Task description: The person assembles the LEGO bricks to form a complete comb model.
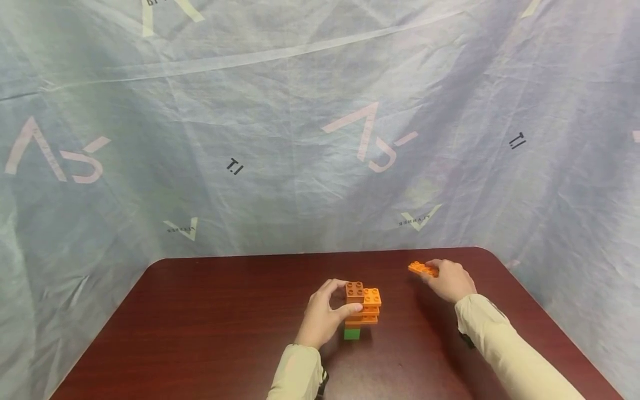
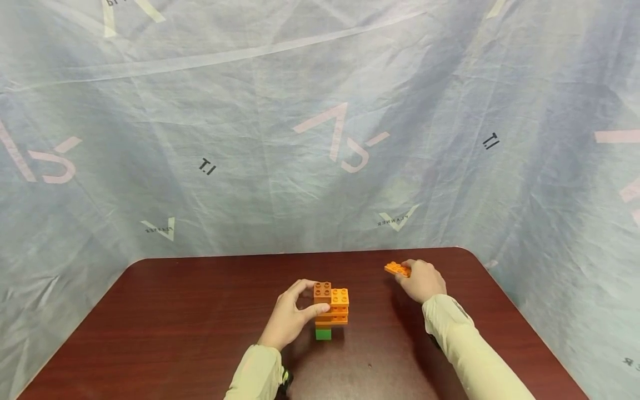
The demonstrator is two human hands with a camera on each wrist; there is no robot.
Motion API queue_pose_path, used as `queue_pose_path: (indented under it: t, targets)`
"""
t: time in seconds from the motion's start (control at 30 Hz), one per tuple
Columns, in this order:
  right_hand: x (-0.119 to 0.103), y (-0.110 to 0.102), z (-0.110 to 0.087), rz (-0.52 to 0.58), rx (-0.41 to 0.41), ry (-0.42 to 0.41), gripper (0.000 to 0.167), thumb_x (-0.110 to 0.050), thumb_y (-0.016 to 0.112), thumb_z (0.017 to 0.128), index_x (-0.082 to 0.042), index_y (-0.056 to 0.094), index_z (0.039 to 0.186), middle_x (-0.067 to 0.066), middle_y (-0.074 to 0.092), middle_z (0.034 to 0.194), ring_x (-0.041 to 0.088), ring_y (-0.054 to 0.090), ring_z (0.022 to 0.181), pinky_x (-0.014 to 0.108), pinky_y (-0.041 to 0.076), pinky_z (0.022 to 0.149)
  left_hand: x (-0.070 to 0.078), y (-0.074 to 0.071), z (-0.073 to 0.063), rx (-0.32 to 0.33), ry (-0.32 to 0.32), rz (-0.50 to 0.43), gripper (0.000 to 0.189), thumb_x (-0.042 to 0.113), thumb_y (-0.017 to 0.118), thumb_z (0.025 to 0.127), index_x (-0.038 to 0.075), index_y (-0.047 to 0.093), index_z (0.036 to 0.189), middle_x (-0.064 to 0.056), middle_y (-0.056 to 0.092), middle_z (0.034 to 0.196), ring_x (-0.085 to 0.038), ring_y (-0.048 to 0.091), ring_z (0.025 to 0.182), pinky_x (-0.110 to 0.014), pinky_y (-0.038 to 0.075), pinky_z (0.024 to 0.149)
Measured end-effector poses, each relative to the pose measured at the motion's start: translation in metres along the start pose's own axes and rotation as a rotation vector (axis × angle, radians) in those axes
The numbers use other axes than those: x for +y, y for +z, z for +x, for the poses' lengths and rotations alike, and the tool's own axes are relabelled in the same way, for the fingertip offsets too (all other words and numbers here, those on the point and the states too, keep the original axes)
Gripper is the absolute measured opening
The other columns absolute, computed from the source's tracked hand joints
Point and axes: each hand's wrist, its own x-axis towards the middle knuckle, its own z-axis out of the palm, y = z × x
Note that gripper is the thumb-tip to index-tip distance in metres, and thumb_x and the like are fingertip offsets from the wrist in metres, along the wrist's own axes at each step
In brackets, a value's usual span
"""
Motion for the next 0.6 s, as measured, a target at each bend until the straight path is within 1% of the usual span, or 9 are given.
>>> queue_pose_path:
  t: [0.1,0.2,0.27,0.33,0.4,0.47,0.6]
  targets:
    - [-0.021,-0.01,-0.009,0.034,-0.005,-0.065,0.041,-0.023,0.074,0.09,0.004,0.069,0.12,0.024,0.071,0.107,0.035,0.067,0.085,0.053,0.054,0.072,0.0,0.0,0.0,-0.001,0.0,-0.005,0.042,0.025,0.083,0.087,0.01,0.067,0.122,-0.005,0.065,0.119,-0.032,0.059,0.115,-0.059,0.048,0.096]
    - [-0.04,-0.021,-0.02,0.081,-0.017,-0.107,0.038,-0.023,0.074,0.09,0.003,0.07,0.117,0.017,0.072,0.103,0.026,0.066,0.081,0.048,0.054,0.071,-0.001,0.0,0.001,-0.002,0.006,-0.017,0.041,0.024,0.083,0.087,0.009,0.067,0.121,-0.005,0.065,0.119,-0.034,0.06,0.114,-0.058,0.049,0.095]
    - [-0.051,-0.028,-0.027,0.117,-0.027,-0.135,0.036,-0.022,0.074,0.091,0.002,0.07,0.117,0.013,0.072,0.103,0.022,0.065,0.082,0.045,0.053,0.073,-0.002,-0.001,0.001,-0.004,0.011,-0.021,0.04,0.024,0.083,0.087,0.009,0.067,0.121,-0.004,0.065,0.117,-0.032,0.06,0.111,-0.054,0.052,0.092]
    - [-0.06,-0.034,-0.033,0.151,-0.021,-0.177,0.033,-0.021,0.074,0.091,0.0,0.071,0.116,0.009,0.071,0.103,0.019,0.064,0.083,0.042,0.053,0.073,-0.002,-0.001,0.001,-0.009,0.014,-0.032,0.038,0.023,0.082,0.087,0.01,0.067,0.12,-0.004,0.065,0.116,-0.033,0.061,0.108,-0.048,0.054,0.087]
    - [-0.067,-0.04,-0.04,0.181,-0.006,-0.222,0.031,-0.019,0.073,0.091,-0.003,0.071,0.117,0.007,0.071,0.107,0.02,0.064,0.087,0.042,0.052,0.076,-0.002,-0.002,0.001,-0.016,0.016,-0.036,0.037,0.023,0.082,0.088,0.01,0.067,0.119,-0.003,0.065,0.115,-0.032,0.061,0.107,-0.042,0.055,0.084]
    - [-0.072,-0.043,-0.045,0.216,0.019,-0.272,0.029,-0.017,0.073,0.092,-0.006,0.072,0.119,0.006,0.071,0.111,0.021,0.065,0.093,0.044,0.053,0.081,-0.002,-0.002,0.001,-0.02,0.018,-0.033,0.037,0.023,0.082,0.088,0.01,0.067,0.119,-0.003,0.065,0.115,-0.031,0.062,0.106,-0.038,0.055,0.082]
    - [-0.085,-0.046,-0.053,0.272,0.056,-0.371,0.029,-0.018,0.074,0.093,-0.01,0.071,0.121,0.002,0.07,0.116,0.024,0.066,0.104,0.05,0.053,0.088,-0.002,-0.001,0.002,-0.017,0.037,-0.022,0.037,0.023,0.082,0.088,0.009,0.067,0.119,-0.002,0.065,0.112,-0.026,0.062,0.107,-0.042,0.055,0.087]
